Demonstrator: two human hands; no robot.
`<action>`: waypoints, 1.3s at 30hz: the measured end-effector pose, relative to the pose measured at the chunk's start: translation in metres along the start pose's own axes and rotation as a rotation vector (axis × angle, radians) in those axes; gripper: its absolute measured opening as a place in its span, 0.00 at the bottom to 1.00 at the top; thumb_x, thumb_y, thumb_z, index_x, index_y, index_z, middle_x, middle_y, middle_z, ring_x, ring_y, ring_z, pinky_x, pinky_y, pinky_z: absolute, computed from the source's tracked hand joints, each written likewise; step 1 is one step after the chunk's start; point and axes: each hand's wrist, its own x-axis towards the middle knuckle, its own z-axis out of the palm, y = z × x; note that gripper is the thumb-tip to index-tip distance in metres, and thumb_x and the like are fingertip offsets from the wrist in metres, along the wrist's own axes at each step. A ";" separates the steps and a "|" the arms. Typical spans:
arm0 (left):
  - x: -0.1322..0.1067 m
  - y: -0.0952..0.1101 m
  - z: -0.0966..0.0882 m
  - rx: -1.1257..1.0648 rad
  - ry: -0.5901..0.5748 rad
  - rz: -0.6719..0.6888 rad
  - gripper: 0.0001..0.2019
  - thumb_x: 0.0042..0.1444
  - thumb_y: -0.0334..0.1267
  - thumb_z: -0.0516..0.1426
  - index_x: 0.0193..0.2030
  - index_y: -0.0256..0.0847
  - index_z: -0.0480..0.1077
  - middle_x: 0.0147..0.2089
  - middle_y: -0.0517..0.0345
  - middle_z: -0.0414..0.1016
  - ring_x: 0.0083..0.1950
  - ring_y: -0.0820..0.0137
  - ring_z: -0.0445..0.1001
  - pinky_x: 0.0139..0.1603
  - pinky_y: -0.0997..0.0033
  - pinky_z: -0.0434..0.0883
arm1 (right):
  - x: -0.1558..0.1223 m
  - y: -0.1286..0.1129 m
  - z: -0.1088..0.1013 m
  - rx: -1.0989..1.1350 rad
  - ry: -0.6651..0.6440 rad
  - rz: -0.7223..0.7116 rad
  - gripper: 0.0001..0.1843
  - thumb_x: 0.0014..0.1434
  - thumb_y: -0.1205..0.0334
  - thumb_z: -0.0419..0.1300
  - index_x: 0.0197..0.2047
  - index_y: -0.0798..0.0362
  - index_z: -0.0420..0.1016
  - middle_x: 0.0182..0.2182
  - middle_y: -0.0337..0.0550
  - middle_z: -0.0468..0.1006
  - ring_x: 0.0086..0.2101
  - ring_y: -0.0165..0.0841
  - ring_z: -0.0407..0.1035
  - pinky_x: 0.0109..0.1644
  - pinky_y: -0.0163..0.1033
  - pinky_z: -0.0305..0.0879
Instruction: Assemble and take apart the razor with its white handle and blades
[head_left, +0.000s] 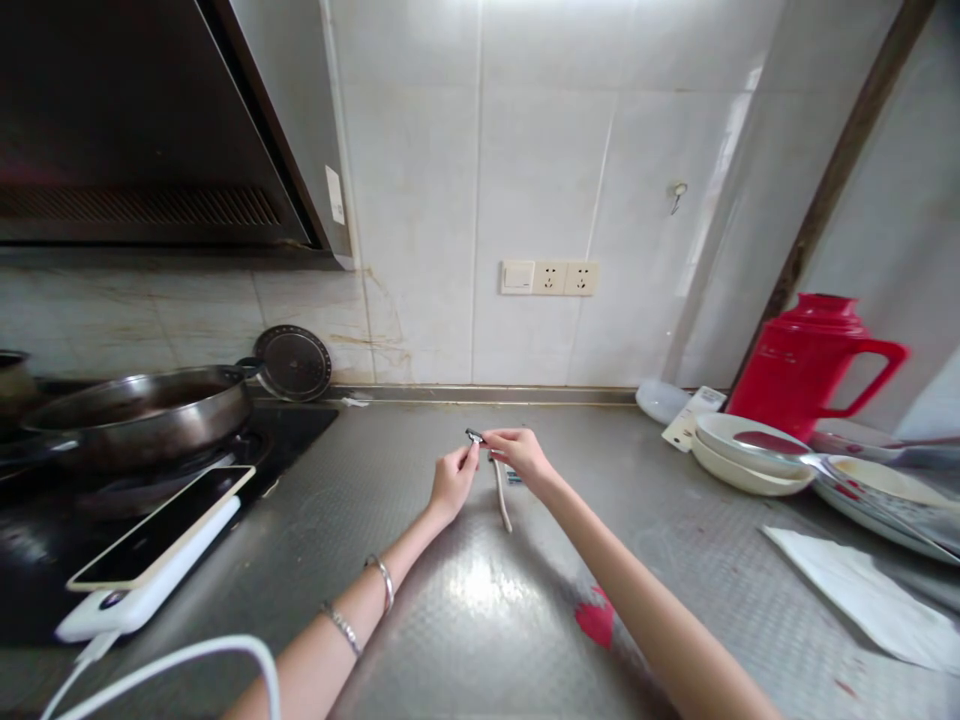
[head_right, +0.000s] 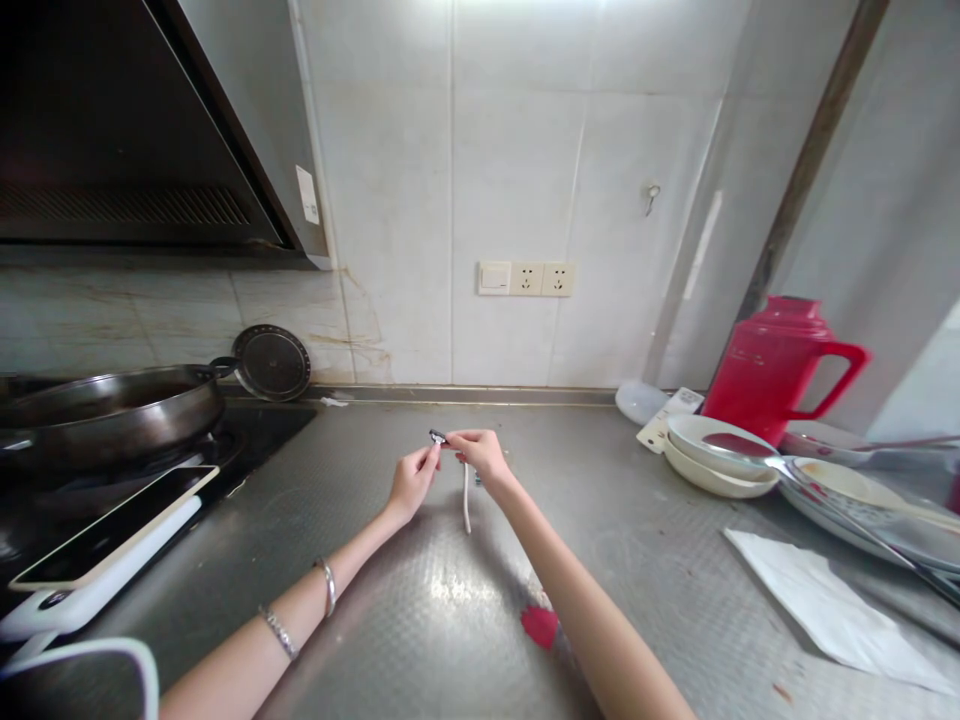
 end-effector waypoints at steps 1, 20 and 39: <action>-0.001 0.001 0.000 0.002 -0.006 0.003 0.24 0.57 0.54 0.44 0.19 0.38 0.61 0.16 0.65 0.56 0.21 0.76 0.57 0.24 0.76 0.53 | -0.001 0.000 -0.001 -0.010 -0.001 -0.010 0.16 0.39 0.53 0.65 0.29 0.56 0.80 0.27 0.46 0.79 0.32 0.33 0.71 0.35 0.35 0.63; -0.005 0.002 -0.002 0.102 -0.049 0.101 0.21 0.58 0.49 0.45 0.19 0.38 0.61 0.16 0.66 0.55 0.20 0.78 0.55 0.24 0.76 0.51 | -0.017 0.000 -0.010 0.241 -0.057 0.101 0.13 0.36 0.57 0.69 0.27 0.55 0.80 0.31 0.47 0.79 0.38 0.35 0.71 0.39 0.35 0.63; -0.004 -0.001 -0.006 0.152 -0.077 0.161 0.19 0.58 0.46 0.46 0.21 0.39 0.64 0.16 0.64 0.59 0.18 0.78 0.55 0.23 0.75 0.50 | -0.016 0.001 -0.009 0.260 -0.032 0.104 0.14 0.34 0.58 0.69 0.27 0.56 0.79 0.31 0.48 0.79 0.38 0.36 0.71 0.39 0.35 0.63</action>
